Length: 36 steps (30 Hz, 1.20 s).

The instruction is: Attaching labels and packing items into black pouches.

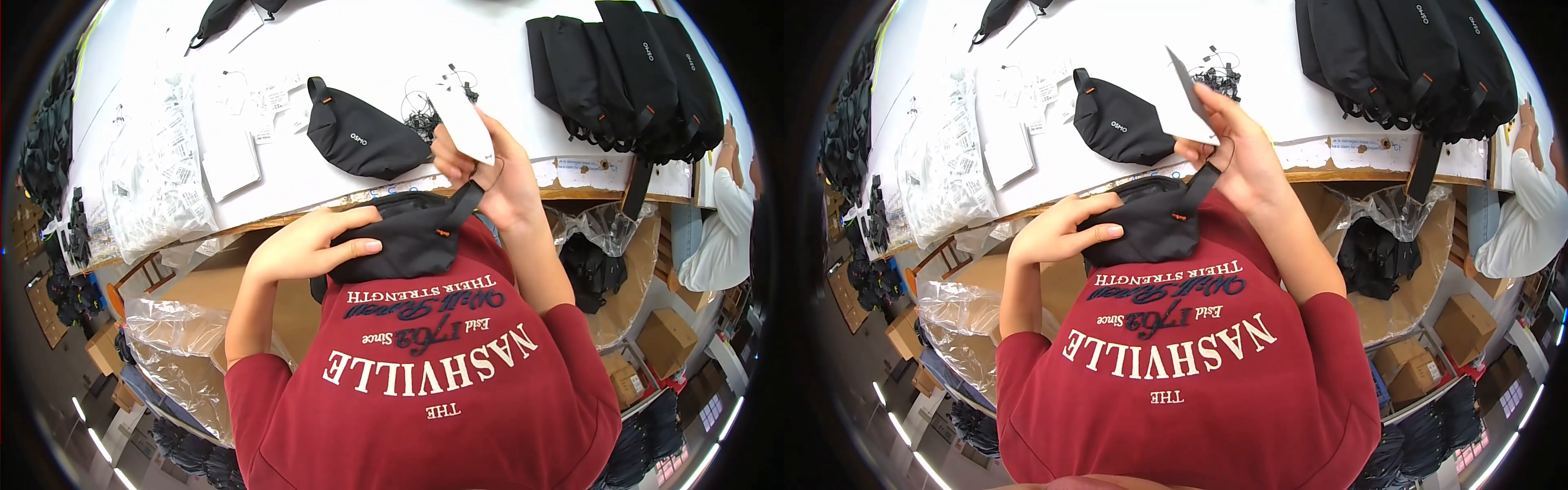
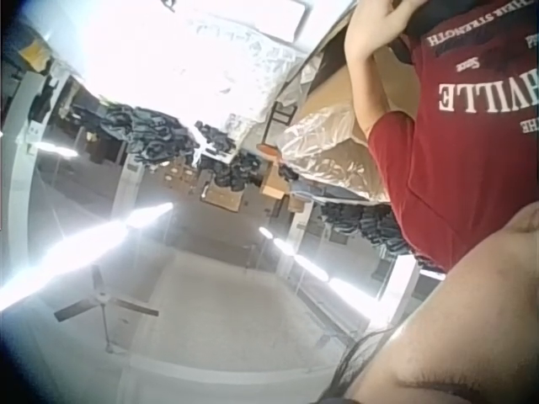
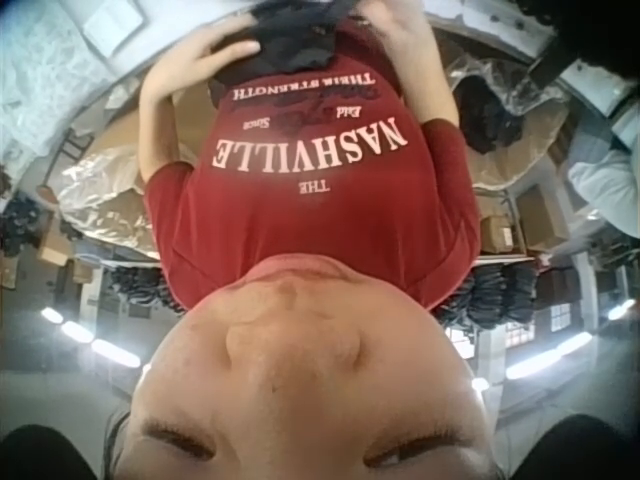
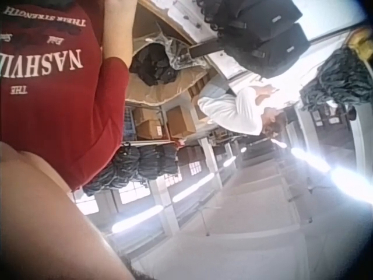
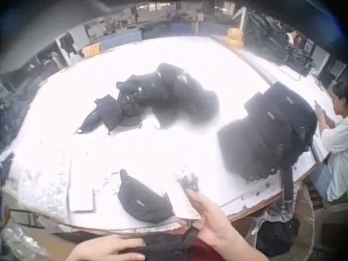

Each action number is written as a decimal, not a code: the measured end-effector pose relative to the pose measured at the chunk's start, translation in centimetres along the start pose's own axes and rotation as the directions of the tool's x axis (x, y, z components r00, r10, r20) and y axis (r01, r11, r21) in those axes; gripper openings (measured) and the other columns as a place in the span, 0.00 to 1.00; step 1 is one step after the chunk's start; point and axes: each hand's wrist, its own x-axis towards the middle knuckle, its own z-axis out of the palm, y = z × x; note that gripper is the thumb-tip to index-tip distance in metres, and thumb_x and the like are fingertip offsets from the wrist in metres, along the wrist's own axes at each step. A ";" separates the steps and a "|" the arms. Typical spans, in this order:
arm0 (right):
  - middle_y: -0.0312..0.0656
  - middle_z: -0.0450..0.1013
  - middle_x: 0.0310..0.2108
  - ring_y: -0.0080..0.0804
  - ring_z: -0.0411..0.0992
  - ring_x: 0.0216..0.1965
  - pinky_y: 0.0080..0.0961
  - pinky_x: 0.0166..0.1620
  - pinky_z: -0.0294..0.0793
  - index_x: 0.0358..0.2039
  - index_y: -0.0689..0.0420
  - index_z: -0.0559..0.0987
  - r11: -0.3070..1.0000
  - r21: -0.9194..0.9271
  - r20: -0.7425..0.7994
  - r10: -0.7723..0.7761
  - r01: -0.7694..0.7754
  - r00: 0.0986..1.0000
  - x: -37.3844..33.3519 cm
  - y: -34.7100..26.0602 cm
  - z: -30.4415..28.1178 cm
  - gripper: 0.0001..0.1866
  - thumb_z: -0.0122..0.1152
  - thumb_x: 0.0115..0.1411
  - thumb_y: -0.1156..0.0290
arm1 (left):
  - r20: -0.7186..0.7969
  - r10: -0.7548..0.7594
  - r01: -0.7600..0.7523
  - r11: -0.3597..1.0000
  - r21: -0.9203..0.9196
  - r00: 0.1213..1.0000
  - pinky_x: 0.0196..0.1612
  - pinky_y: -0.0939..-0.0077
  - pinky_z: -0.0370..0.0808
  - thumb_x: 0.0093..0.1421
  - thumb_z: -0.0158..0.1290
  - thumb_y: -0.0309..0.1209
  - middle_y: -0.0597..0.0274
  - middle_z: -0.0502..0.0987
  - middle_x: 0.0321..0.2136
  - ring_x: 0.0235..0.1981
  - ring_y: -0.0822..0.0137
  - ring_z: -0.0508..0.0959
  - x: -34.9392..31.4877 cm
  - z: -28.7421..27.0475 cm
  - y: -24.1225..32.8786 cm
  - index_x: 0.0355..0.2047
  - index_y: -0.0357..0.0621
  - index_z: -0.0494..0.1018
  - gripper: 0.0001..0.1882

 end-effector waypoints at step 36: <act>0.39 0.61 0.18 0.36 0.63 0.23 0.30 0.27 0.61 0.25 0.58 0.80 -0.382 -0.710 0.658 -0.062 0.592 0.750 -1.1 -1.0 -0.1 0.09 0.68 0.46 0.68 | -0.971 0.131 0.078 0.986 0.149 0.202 0.31 0.77 0.68 0.53 0.61 0.33 0.60 0.76 0.29 0.26 0.70 0.71 5.3 -9.2 -12.6 0.32 0.37 0.71 0.13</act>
